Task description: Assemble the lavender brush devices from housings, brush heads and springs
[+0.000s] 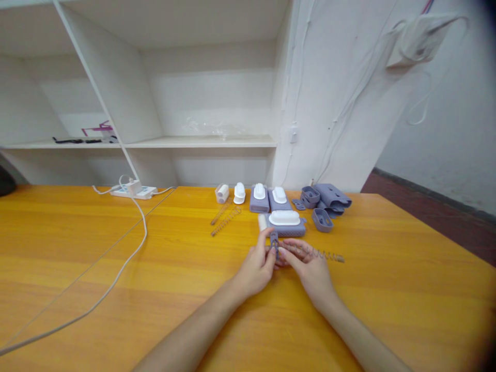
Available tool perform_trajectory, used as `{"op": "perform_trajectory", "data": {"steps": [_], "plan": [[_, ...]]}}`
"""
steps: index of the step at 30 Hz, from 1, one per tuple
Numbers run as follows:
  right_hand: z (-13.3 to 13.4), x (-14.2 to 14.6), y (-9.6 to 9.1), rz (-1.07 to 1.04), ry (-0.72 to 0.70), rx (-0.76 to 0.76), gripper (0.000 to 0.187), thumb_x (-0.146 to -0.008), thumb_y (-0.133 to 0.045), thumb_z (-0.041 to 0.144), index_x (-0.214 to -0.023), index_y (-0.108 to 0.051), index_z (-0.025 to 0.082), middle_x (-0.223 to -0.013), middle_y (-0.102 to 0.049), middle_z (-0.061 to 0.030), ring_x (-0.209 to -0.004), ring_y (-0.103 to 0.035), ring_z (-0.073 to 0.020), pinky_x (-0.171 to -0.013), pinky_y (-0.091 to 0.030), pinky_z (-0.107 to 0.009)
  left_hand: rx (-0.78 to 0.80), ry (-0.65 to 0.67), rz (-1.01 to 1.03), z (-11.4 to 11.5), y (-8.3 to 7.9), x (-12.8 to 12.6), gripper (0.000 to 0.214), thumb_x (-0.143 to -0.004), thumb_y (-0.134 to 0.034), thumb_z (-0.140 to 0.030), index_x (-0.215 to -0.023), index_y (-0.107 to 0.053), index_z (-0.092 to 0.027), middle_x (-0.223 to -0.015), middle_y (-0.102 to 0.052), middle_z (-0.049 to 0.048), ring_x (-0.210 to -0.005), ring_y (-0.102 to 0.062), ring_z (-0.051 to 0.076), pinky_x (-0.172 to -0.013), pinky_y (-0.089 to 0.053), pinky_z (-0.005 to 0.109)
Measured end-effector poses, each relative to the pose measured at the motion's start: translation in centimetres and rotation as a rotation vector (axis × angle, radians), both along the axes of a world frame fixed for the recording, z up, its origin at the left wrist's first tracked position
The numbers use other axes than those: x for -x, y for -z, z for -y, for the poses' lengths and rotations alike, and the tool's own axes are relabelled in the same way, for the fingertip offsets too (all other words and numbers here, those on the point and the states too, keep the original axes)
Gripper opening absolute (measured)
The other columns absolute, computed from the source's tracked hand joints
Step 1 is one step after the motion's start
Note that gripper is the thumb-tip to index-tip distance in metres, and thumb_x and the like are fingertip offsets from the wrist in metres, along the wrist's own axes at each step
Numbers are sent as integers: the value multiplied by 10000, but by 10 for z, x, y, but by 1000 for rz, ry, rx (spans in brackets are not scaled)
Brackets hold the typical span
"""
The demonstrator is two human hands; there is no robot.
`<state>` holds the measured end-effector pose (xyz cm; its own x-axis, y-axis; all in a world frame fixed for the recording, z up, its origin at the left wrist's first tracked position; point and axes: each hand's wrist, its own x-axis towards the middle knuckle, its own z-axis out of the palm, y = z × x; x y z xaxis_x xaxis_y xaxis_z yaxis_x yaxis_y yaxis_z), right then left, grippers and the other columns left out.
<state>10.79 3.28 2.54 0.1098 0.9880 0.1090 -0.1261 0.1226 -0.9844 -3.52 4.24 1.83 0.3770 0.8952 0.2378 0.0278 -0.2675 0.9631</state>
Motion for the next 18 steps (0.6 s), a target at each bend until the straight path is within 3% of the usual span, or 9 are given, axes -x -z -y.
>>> {"op": "perform_trajectory", "data": {"steps": [6,18], "plan": [[-1,-1,3,76,60,-48,326,-624,-762,358,-860,-634,174,-886,-717,-87,-856,-674,-251,-795,-544,-387,36,51,43,0,-2,2,507,-902,-418,-405,-1348,-254,-228,-823,-639,52,-766,-642,179,-751,-507,337],[-2,-2,6,50,47,-9,359,-626,-763,385,-877,-621,172,-880,-712,-80,-809,-683,-254,-691,-565,-357,68,71,81,-1,-3,5,544,-891,-442,-417,-1363,-258,-220,-861,-648,65,-776,-652,187,-752,-515,345]]}}
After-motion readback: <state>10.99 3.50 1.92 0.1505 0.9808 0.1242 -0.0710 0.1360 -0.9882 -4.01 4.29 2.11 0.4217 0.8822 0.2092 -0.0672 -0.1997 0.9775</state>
